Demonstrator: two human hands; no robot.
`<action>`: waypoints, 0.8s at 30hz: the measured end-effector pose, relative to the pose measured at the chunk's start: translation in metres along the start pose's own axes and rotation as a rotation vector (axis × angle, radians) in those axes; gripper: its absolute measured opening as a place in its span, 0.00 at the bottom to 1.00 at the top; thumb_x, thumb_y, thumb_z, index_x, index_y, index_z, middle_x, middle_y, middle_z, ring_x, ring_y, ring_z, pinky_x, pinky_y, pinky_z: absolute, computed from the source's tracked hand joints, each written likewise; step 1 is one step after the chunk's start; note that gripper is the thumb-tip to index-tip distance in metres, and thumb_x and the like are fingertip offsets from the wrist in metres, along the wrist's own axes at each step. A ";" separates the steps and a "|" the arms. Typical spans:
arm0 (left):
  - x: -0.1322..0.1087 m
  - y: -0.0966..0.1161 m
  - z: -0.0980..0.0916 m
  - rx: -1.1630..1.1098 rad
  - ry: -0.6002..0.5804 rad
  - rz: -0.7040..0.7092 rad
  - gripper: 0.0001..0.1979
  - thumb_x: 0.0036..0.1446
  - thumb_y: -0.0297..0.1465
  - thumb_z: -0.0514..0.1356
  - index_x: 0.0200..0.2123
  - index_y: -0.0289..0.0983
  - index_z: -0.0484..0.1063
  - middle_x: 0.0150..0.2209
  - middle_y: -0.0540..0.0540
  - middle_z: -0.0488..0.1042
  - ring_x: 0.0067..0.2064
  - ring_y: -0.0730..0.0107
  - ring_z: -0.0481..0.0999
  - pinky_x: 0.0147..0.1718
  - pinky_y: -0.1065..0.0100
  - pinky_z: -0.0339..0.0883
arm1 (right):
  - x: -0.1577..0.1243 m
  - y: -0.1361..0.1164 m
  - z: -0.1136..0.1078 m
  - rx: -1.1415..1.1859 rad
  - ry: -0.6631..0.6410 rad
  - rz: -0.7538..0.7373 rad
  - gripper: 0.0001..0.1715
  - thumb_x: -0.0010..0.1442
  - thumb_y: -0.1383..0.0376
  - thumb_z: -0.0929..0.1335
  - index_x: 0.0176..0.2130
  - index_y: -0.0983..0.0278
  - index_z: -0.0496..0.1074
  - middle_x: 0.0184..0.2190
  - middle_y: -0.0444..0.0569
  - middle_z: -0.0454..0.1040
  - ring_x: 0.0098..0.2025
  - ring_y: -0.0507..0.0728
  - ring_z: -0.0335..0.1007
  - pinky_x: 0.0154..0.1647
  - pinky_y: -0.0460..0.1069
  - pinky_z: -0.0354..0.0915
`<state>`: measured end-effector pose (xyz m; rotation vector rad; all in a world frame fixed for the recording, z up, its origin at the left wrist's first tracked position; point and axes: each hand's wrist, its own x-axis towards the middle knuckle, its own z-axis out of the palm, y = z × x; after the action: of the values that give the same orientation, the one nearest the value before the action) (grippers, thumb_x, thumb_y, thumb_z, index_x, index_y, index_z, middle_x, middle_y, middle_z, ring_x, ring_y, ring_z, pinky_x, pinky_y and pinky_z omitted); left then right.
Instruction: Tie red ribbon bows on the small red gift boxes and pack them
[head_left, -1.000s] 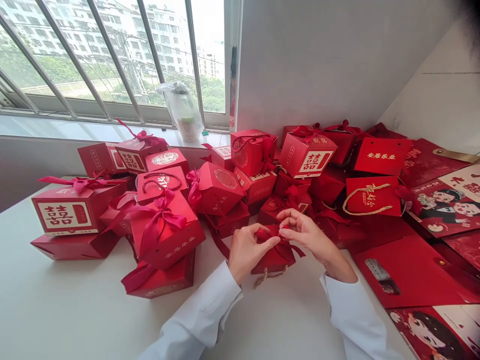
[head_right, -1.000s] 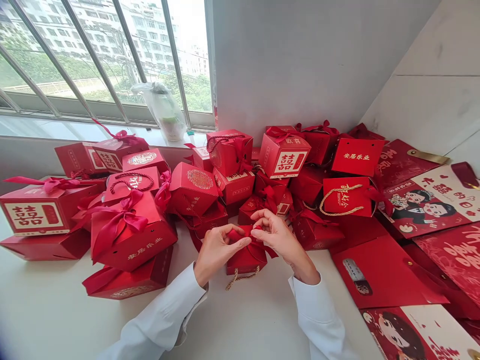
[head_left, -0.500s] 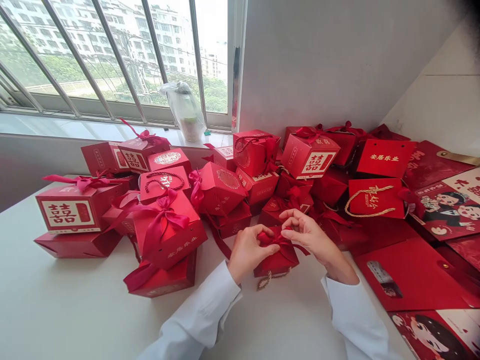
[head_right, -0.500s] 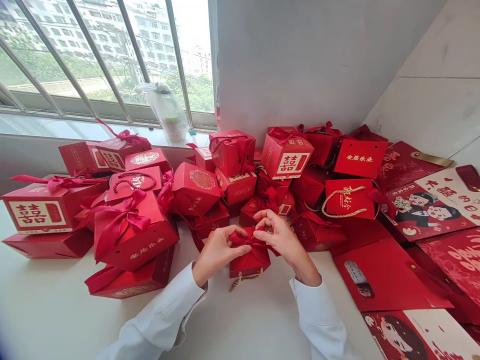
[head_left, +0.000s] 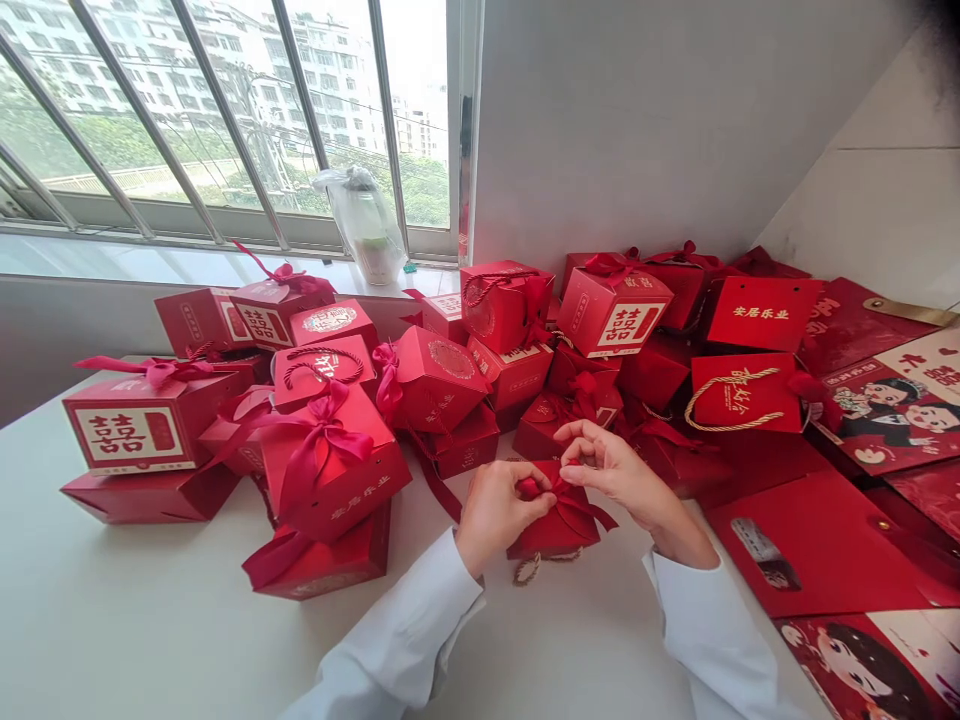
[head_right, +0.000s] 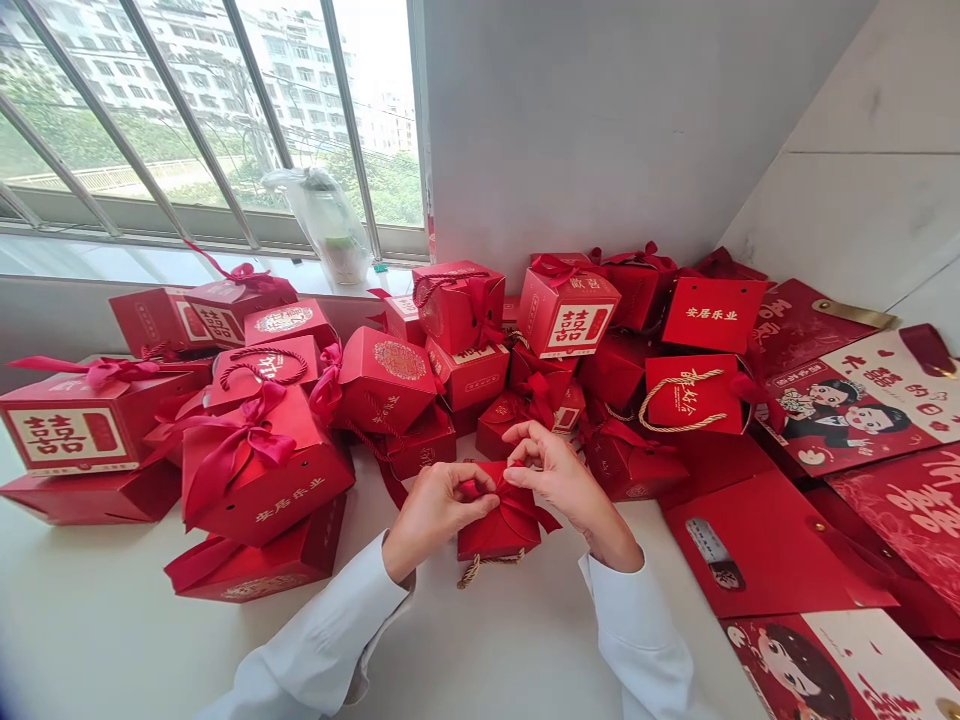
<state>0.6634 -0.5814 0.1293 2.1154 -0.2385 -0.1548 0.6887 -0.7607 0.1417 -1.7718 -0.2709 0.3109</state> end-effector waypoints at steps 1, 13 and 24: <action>-0.001 0.001 -0.003 -0.005 -0.027 0.004 0.06 0.48 0.33 0.61 0.27 0.36 0.76 0.19 0.55 0.66 0.22 0.79 0.57 0.24 0.75 0.50 | -0.001 -0.001 0.000 0.008 -0.008 0.001 0.19 0.52 0.64 0.70 0.43 0.61 0.64 0.27 0.39 0.68 0.29 0.51 0.62 0.32 0.47 0.57; 0.000 -0.001 -0.033 0.045 -0.099 0.010 0.20 0.55 0.49 0.53 0.32 0.37 0.67 0.20 0.56 0.60 0.24 0.75 0.58 0.24 0.72 0.50 | -0.002 0.002 0.001 -0.039 -0.123 0.101 0.19 0.53 0.59 0.70 0.43 0.62 0.65 0.27 0.40 0.67 0.28 0.51 0.63 0.30 0.47 0.60; -0.003 0.002 -0.013 0.274 0.061 0.041 0.12 0.62 0.32 0.45 0.26 0.39 0.59 0.22 0.52 0.62 0.25 0.72 0.62 0.28 0.70 0.49 | -0.004 -0.002 0.002 -0.219 -0.105 0.041 0.18 0.50 0.64 0.70 0.43 0.61 0.67 0.26 0.40 0.68 0.28 0.51 0.62 0.31 0.47 0.59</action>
<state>0.6627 -0.5707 0.1383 2.3805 -0.2798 -0.0342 0.6841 -0.7602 0.1435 -1.9811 -0.3552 0.4174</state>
